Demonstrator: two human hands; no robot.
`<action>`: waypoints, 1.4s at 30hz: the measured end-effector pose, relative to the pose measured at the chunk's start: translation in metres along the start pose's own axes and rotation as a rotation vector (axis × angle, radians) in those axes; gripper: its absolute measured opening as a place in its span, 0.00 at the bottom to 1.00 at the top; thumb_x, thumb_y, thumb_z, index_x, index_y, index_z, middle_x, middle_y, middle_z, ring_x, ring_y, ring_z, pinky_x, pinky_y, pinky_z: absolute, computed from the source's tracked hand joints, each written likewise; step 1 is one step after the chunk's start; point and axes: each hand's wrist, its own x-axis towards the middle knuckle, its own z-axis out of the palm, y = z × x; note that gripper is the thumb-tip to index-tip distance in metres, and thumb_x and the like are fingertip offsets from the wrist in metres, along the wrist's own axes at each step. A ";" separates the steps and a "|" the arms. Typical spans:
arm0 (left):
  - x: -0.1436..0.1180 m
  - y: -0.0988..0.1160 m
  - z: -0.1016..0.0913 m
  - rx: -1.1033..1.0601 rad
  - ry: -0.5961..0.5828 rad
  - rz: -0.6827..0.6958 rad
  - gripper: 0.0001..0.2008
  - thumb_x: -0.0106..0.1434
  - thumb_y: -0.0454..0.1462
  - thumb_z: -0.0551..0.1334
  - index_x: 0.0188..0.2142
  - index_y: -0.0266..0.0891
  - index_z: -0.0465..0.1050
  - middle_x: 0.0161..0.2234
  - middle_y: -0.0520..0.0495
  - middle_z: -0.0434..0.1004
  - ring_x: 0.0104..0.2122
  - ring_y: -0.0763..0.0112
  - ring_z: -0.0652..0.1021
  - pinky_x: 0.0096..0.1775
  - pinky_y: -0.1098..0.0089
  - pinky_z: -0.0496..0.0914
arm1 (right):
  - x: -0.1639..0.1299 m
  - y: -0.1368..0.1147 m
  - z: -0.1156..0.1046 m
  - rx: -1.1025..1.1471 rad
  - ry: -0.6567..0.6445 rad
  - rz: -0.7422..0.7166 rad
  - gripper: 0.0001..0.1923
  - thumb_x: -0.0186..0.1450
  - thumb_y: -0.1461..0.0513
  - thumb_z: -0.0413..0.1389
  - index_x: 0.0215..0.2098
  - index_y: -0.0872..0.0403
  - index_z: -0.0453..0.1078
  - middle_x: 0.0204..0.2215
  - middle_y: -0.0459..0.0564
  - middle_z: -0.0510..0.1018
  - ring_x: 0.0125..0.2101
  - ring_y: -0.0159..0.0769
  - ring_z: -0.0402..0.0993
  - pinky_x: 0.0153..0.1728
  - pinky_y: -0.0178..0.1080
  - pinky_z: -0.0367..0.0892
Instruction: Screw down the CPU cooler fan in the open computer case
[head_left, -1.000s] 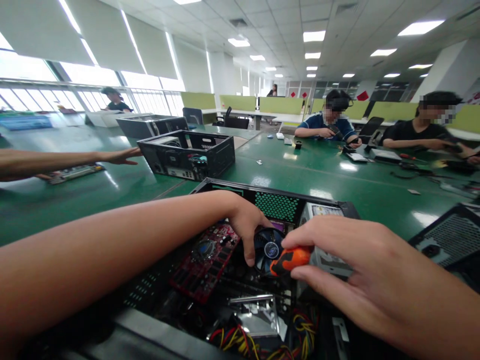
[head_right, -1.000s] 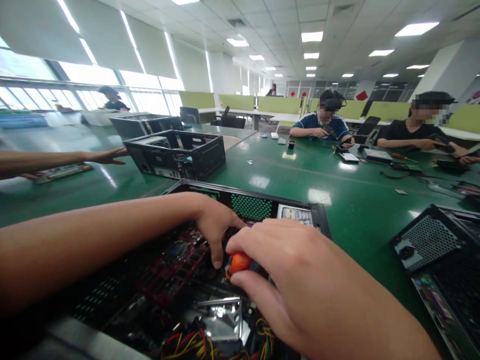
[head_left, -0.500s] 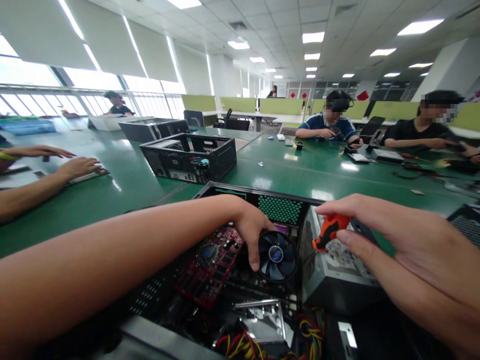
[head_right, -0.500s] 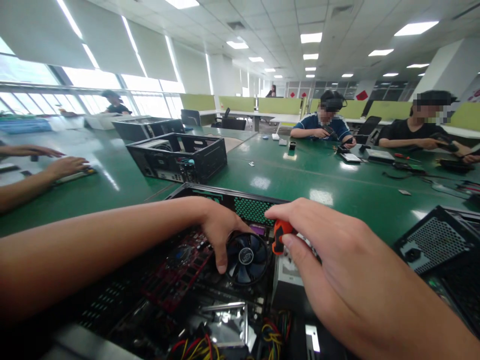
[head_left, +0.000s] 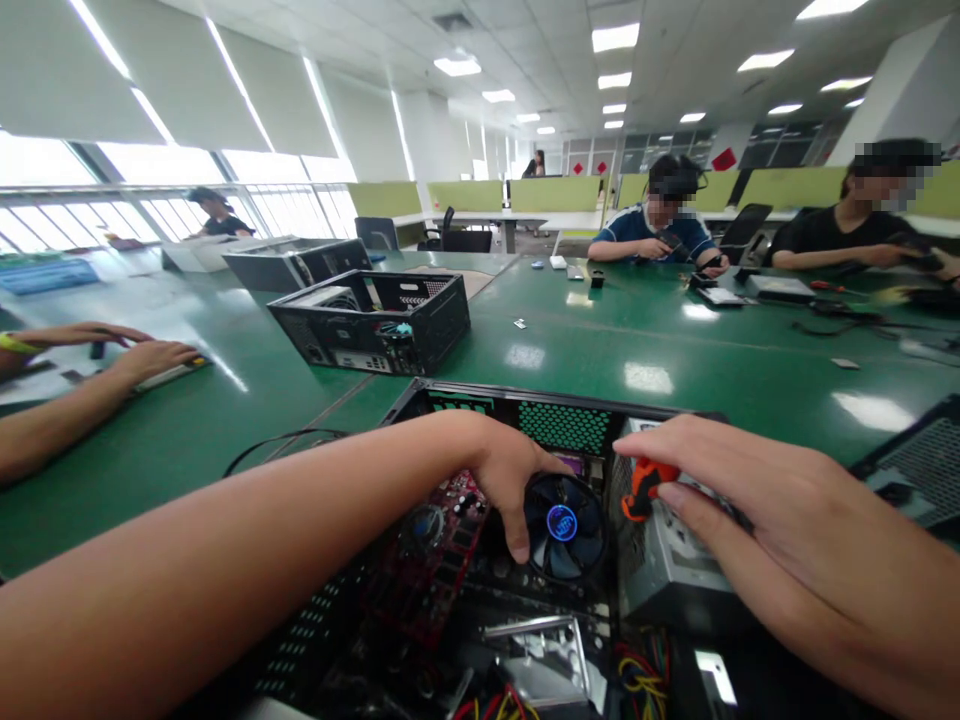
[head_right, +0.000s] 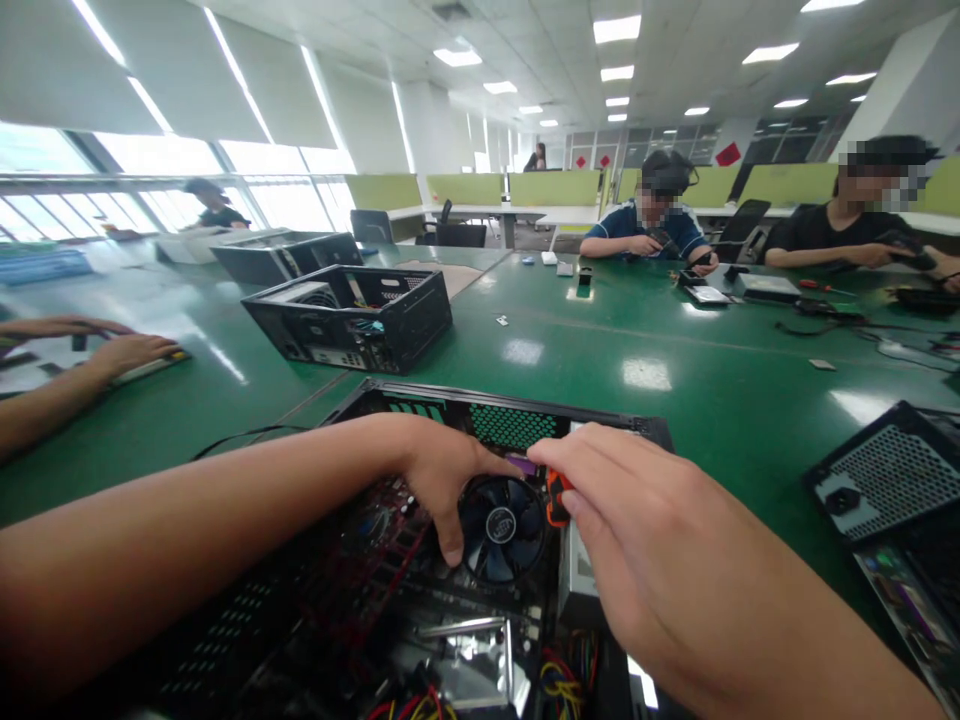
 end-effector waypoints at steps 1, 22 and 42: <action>0.001 0.000 0.002 0.008 0.004 0.003 0.63 0.41 0.45 0.81 0.76 0.47 0.64 0.72 0.46 0.74 0.71 0.47 0.72 0.71 0.58 0.63 | -0.001 -0.002 0.001 -0.002 -0.003 -0.013 0.20 0.79 0.64 0.50 0.63 0.50 0.77 0.53 0.54 0.89 0.49 0.44 0.89 0.49 0.46 0.86; 0.012 -0.009 0.011 -0.041 -0.038 0.049 0.53 0.42 0.41 0.81 0.70 0.45 0.73 0.64 0.50 0.82 0.65 0.49 0.79 0.67 0.62 0.69 | -0.017 0.005 0.024 0.023 0.012 0.045 0.20 0.77 0.59 0.55 0.63 0.45 0.80 0.50 0.53 0.89 0.49 0.50 0.88 0.48 0.50 0.85; 0.005 0.002 0.016 -0.063 -0.029 0.037 0.51 0.43 0.41 0.81 0.69 0.46 0.74 0.63 0.49 0.83 0.62 0.50 0.81 0.65 0.61 0.71 | -0.010 -0.008 0.011 0.011 0.011 -0.055 0.17 0.79 0.63 0.50 0.58 0.48 0.79 0.48 0.52 0.89 0.44 0.41 0.90 0.42 0.42 0.85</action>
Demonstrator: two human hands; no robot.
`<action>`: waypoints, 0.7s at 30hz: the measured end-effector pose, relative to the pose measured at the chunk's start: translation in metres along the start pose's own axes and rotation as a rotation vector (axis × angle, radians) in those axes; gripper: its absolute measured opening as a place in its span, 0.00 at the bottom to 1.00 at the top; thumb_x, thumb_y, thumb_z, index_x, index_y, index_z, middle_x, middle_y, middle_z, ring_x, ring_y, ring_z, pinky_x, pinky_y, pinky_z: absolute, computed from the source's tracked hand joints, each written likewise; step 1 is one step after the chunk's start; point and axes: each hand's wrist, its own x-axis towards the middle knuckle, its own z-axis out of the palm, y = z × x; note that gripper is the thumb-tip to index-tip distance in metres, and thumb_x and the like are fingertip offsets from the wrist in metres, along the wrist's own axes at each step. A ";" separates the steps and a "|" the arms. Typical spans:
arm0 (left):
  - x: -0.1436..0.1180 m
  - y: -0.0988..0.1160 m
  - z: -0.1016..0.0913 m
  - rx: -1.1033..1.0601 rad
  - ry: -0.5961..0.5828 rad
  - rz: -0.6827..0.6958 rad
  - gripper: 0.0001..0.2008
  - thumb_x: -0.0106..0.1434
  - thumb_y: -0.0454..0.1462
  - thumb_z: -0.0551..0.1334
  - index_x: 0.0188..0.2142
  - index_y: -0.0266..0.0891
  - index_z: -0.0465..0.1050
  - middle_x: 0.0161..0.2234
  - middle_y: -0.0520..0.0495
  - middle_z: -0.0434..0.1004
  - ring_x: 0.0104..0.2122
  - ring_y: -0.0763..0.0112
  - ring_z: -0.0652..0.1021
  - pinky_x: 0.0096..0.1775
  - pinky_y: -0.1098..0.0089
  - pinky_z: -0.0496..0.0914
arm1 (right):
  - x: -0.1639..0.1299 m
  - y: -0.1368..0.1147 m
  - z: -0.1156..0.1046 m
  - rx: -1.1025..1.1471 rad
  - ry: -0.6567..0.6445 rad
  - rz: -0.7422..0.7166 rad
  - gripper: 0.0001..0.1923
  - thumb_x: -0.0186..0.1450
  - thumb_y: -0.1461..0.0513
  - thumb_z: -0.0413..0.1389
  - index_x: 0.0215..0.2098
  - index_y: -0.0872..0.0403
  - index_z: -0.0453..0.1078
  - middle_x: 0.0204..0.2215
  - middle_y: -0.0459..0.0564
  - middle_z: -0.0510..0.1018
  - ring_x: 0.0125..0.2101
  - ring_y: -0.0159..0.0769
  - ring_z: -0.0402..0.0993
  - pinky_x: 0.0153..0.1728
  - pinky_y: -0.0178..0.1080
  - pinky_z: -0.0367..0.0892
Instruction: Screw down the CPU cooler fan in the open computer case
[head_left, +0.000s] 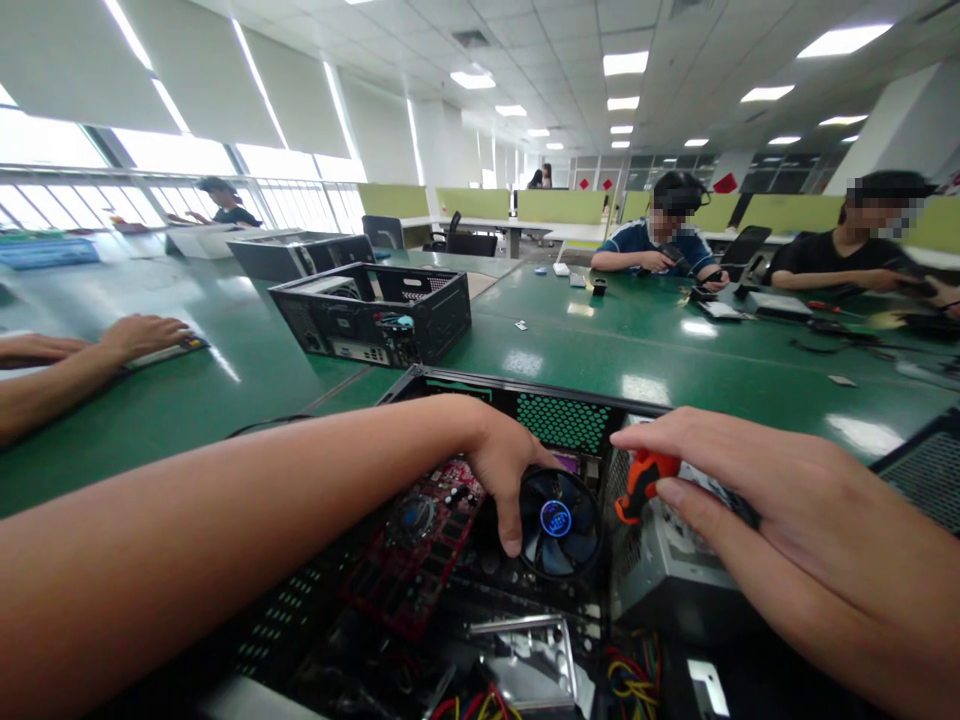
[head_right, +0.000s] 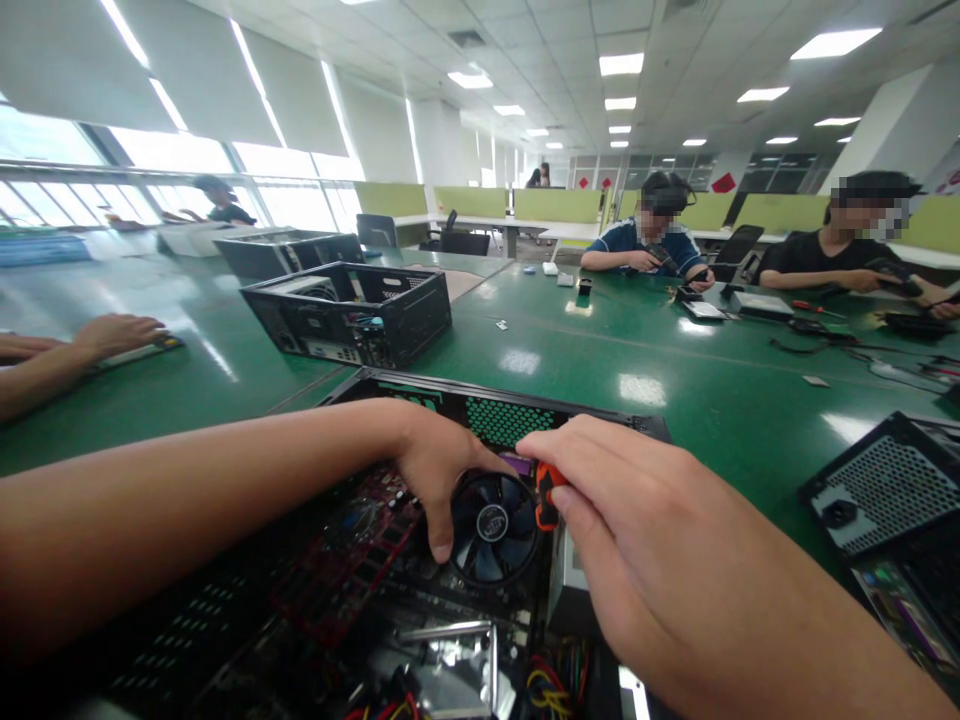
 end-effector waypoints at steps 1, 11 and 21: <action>0.000 0.001 0.000 -0.008 -0.003 0.002 0.51 0.43 0.40 0.81 0.69 0.45 0.73 0.63 0.48 0.83 0.62 0.51 0.81 0.65 0.62 0.71 | -0.001 0.000 0.000 -0.005 0.002 -0.004 0.17 0.79 0.63 0.50 0.58 0.49 0.78 0.47 0.51 0.89 0.44 0.40 0.89 0.42 0.41 0.84; 0.006 -0.001 -0.001 0.007 -0.008 -0.004 0.53 0.43 0.40 0.81 0.71 0.45 0.72 0.63 0.50 0.83 0.63 0.50 0.80 0.66 0.61 0.71 | 0.001 0.003 0.001 -0.002 -0.004 0.007 0.07 0.77 0.59 0.58 0.49 0.48 0.79 0.40 0.48 0.88 0.37 0.41 0.88 0.35 0.41 0.80; 0.006 0.002 0.003 -0.019 0.015 0.007 0.51 0.43 0.42 0.82 0.68 0.44 0.74 0.63 0.49 0.83 0.62 0.49 0.81 0.66 0.61 0.71 | -0.003 0.002 0.000 0.010 0.006 -0.009 0.18 0.79 0.64 0.51 0.60 0.52 0.78 0.52 0.54 0.90 0.50 0.41 0.89 0.50 0.42 0.84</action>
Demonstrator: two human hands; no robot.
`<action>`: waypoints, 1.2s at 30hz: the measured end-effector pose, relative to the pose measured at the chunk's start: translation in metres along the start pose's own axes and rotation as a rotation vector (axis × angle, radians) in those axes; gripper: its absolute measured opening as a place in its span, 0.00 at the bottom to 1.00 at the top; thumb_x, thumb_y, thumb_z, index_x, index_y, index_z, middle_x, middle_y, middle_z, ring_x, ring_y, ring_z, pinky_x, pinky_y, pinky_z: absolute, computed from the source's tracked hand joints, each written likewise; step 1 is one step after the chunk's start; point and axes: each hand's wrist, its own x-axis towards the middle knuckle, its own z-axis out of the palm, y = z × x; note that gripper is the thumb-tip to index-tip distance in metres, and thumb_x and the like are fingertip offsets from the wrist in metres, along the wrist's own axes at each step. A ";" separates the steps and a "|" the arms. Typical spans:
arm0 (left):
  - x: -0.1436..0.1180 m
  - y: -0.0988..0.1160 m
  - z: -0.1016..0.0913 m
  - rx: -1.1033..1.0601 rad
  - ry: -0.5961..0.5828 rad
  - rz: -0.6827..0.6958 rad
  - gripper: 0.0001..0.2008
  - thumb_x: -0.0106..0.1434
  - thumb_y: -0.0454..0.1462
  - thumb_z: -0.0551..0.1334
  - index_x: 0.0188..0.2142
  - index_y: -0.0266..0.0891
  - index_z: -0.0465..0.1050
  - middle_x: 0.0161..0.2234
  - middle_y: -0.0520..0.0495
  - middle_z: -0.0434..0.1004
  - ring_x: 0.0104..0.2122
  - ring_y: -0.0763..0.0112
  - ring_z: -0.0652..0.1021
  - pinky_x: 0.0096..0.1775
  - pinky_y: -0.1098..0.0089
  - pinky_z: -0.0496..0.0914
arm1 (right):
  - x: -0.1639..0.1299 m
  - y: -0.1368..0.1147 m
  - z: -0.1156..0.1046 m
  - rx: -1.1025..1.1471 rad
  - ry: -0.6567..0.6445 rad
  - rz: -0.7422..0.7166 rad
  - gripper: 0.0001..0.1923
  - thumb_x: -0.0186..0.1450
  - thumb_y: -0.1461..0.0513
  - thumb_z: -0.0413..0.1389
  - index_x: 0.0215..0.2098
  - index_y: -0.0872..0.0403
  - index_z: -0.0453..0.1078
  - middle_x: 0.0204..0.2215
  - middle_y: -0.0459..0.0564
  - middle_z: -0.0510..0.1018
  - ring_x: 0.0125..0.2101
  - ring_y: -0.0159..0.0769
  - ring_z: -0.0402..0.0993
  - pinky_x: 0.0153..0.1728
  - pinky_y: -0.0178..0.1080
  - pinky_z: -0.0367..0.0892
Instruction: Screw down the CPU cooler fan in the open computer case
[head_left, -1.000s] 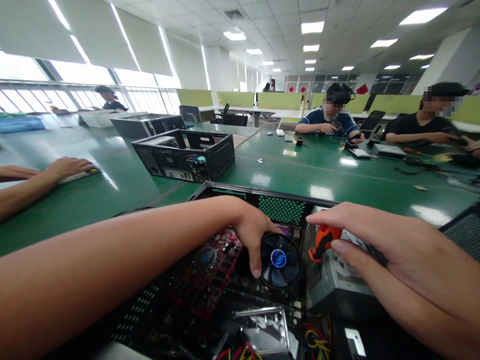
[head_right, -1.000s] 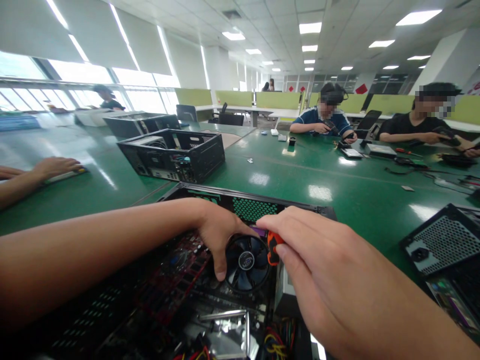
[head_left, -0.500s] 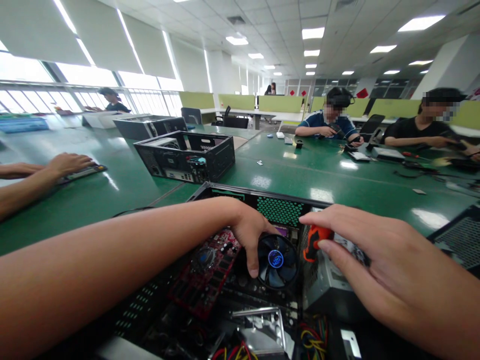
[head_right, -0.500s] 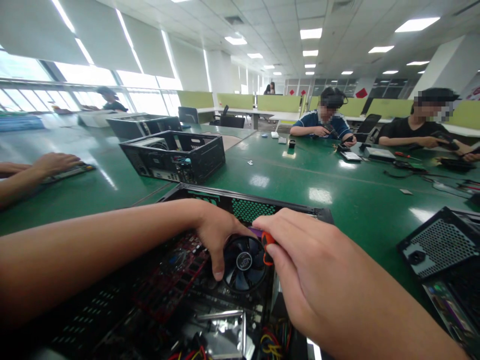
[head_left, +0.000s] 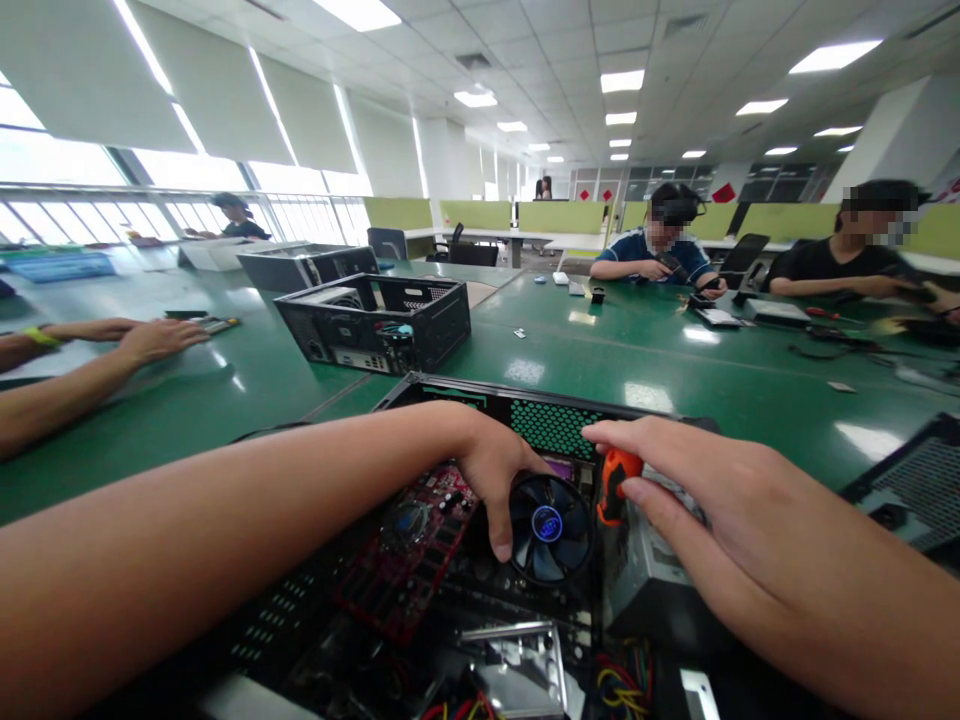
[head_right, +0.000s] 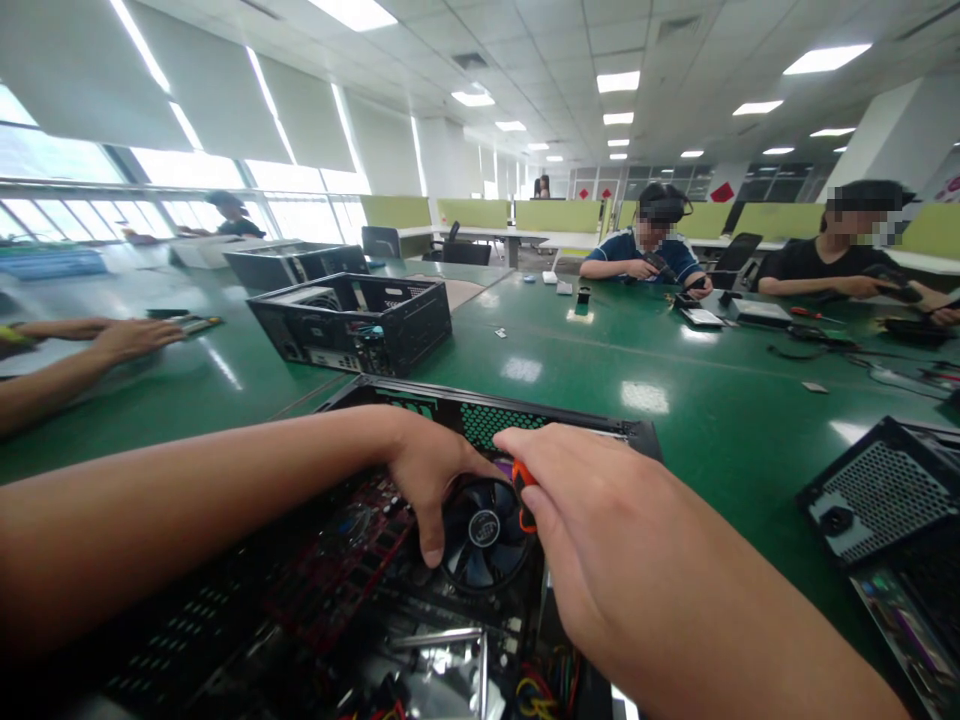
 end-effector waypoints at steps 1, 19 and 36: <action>0.000 0.000 0.000 0.012 0.008 0.006 0.51 0.43 0.42 0.82 0.68 0.44 0.74 0.62 0.49 0.84 0.62 0.49 0.81 0.65 0.61 0.72 | 0.000 0.001 -0.001 0.001 0.001 -0.002 0.16 0.79 0.63 0.51 0.58 0.51 0.79 0.49 0.53 0.91 0.48 0.42 0.90 0.48 0.43 0.84; 0.000 -0.001 0.002 0.016 0.005 0.046 0.53 0.43 0.40 0.83 0.69 0.42 0.71 0.65 0.47 0.81 0.65 0.47 0.78 0.68 0.59 0.70 | 0.001 -0.001 0.000 0.043 0.004 -0.028 0.11 0.78 0.61 0.55 0.53 0.49 0.78 0.44 0.49 0.89 0.41 0.40 0.88 0.41 0.41 0.83; 0.001 -0.008 0.004 -0.013 0.026 0.079 0.48 0.39 0.39 0.83 0.62 0.41 0.78 0.58 0.49 0.86 0.59 0.47 0.82 0.63 0.61 0.74 | -0.011 -0.017 -0.002 0.175 -0.104 -0.073 0.22 0.79 0.66 0.50 0.67 0.41 0.66 0.60 0.42 0.85 0.58 0.30 0.83 0.59 0.32 0.76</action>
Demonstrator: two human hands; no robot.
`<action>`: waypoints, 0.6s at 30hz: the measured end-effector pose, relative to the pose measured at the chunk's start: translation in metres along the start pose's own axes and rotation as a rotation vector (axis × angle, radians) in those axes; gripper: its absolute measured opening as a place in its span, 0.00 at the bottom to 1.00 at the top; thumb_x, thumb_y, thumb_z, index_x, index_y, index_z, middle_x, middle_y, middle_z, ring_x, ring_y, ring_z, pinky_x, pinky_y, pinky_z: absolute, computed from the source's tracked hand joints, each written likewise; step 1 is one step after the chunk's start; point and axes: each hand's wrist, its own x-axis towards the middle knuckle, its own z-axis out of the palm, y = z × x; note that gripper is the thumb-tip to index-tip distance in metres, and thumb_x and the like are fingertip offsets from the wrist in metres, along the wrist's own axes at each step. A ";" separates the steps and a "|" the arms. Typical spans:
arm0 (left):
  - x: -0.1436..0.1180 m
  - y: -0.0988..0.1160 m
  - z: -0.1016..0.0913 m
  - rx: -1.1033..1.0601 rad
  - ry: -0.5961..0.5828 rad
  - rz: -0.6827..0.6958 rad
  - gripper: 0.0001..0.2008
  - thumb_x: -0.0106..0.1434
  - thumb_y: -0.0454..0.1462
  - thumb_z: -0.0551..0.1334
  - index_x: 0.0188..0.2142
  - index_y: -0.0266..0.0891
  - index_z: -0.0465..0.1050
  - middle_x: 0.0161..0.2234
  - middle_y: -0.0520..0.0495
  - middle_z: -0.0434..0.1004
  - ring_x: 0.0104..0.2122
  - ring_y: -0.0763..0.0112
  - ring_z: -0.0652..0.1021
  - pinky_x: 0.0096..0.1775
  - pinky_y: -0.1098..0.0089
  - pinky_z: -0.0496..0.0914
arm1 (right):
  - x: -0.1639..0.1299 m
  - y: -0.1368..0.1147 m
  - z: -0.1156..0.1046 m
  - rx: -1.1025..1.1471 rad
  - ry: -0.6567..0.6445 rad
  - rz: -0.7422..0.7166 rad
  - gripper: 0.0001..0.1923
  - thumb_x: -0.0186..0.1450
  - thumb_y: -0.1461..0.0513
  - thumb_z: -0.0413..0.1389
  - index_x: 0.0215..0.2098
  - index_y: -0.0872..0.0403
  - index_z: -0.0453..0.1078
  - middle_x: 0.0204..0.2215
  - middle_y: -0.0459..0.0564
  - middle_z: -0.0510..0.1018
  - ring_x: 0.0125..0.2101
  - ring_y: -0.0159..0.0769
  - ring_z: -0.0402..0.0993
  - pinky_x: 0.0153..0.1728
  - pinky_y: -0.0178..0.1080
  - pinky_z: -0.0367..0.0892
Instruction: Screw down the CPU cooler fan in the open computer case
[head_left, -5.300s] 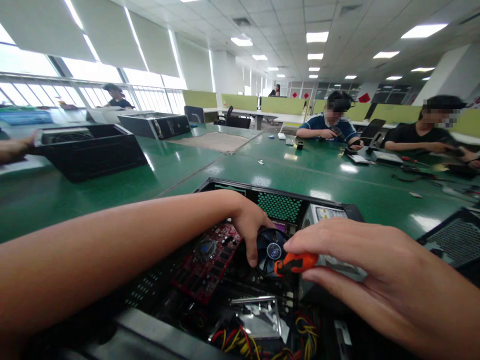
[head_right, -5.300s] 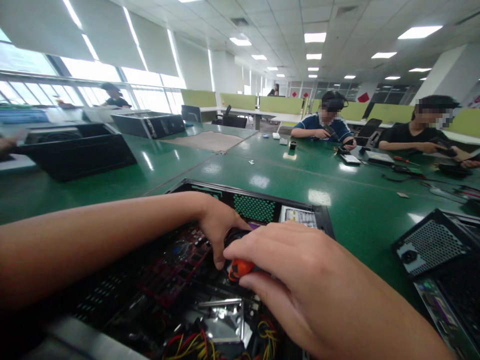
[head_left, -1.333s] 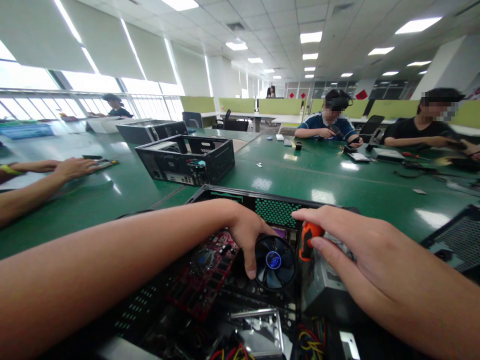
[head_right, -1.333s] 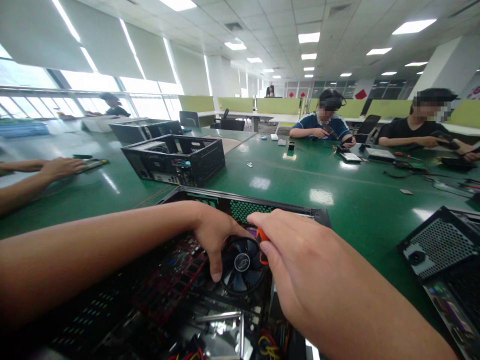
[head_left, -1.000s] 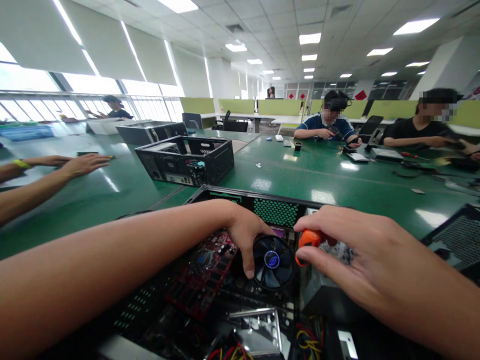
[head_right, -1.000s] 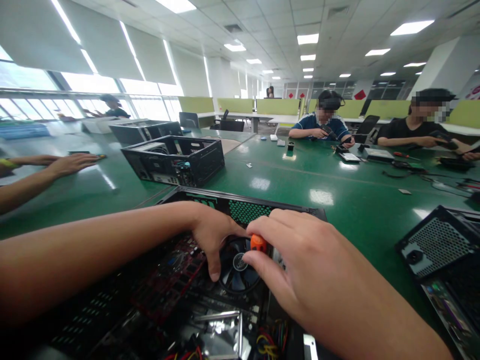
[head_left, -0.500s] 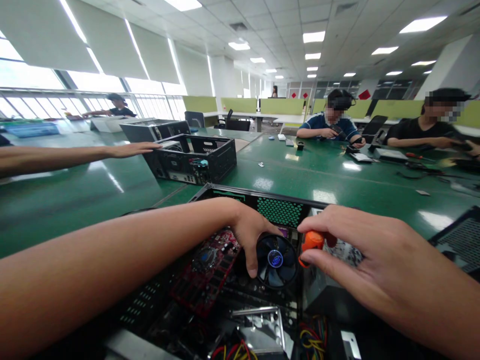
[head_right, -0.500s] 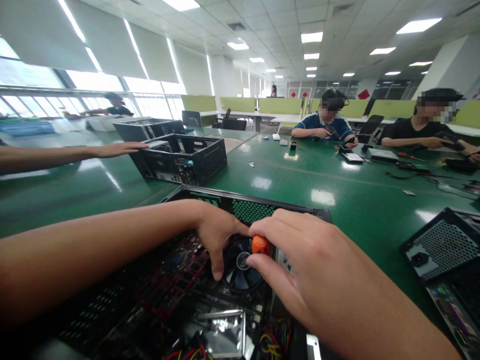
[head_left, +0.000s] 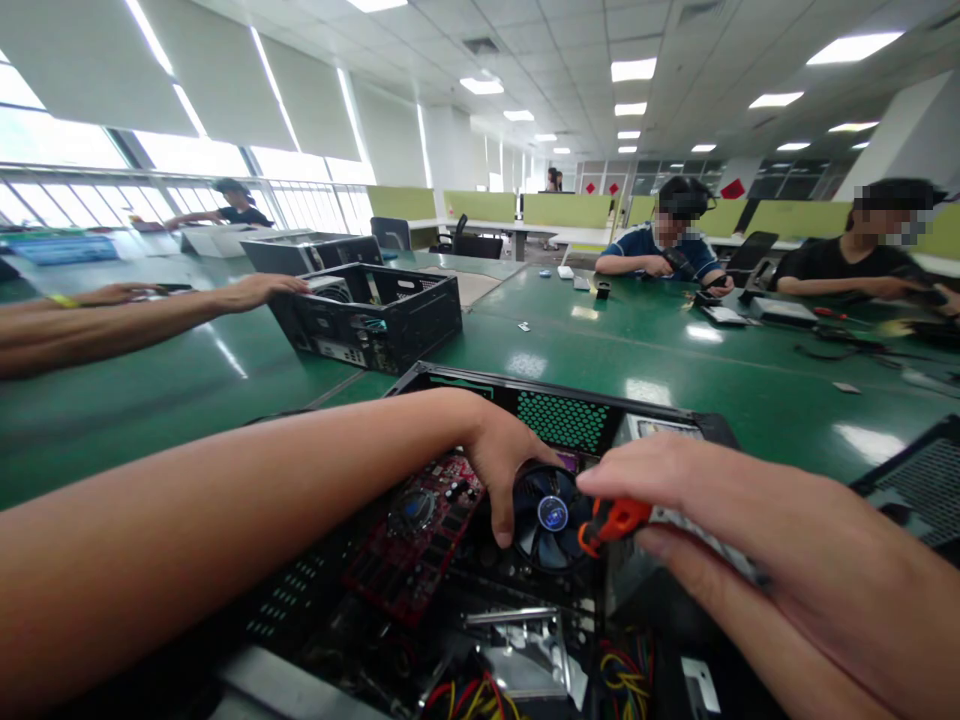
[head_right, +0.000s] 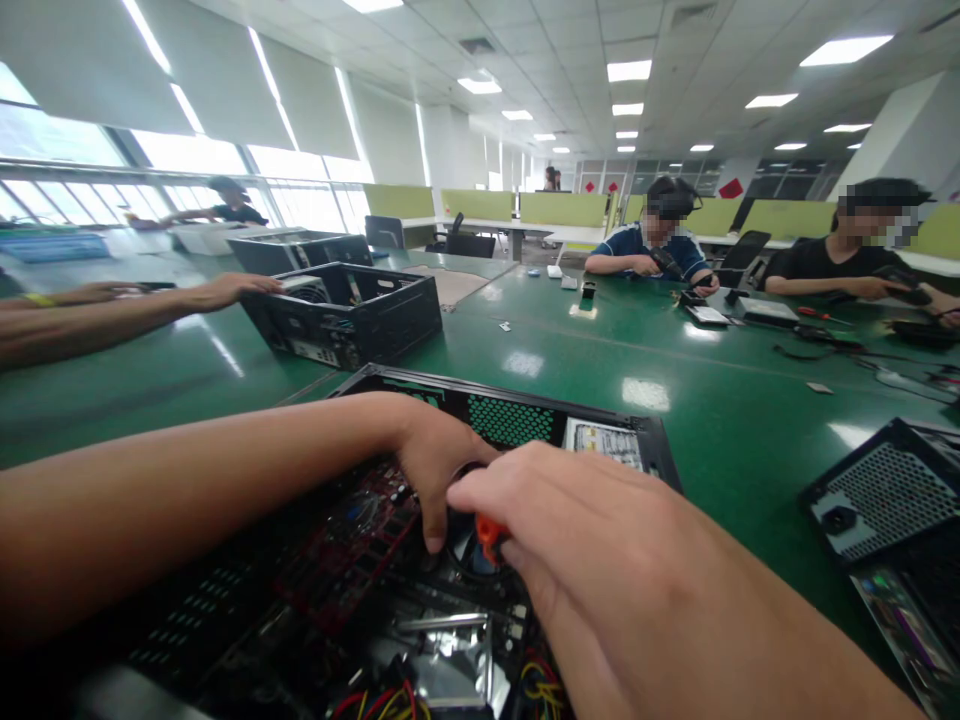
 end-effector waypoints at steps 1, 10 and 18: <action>0.000 -0.001 0.000 0.022 0.008 -0.013 0.49 0.38 0.39 0.83 0.62 0.42 0.78 0.57 0.50 0.87 0.60 0.47 0.82 0.62 0.61 0.75 | -0.001 -0.002 0.001 0.036 -0.037 -0.014 0.24 0.79 0.67 0.50 0.68 0.39 0.64 0.61 0.39 0.84 0.59 0.28 0.82 0.61 0.30 0.74; -0.001 -0.006 0.001 0.071 0.007 -0.061 0.48 0.39 0.43 0.83 0.63 0.46 0.79 0.56 0.53 0.88 0.60 0.48 0.82 0.62 0.60 0.74 | 0.014 -0.011 0.000 0.182 -0.121 0.007 0.17 0.82 0.61 0.50 0.66 0.39 0.67 0.59 0.45 0.85 0.58 0.39 0.85 0.46 0.32 0.84; -0.001 -0.002 0.001 0.094 0.012 -0.080 0.48 0.40 0.43 0.83 0.63 0.45 0.78 0.56 0.51 0.87 0.60 0.47 0.82 0.63 0.59 0.74 | 0.015 -0.009 0.005 0.178 -0.122 0.055 0.21 0.80 0.67 0.50 0.63 0.39 0.71 0.54 0.46 0.87 0.57 0.40 0.85 0.50 0.36 0.84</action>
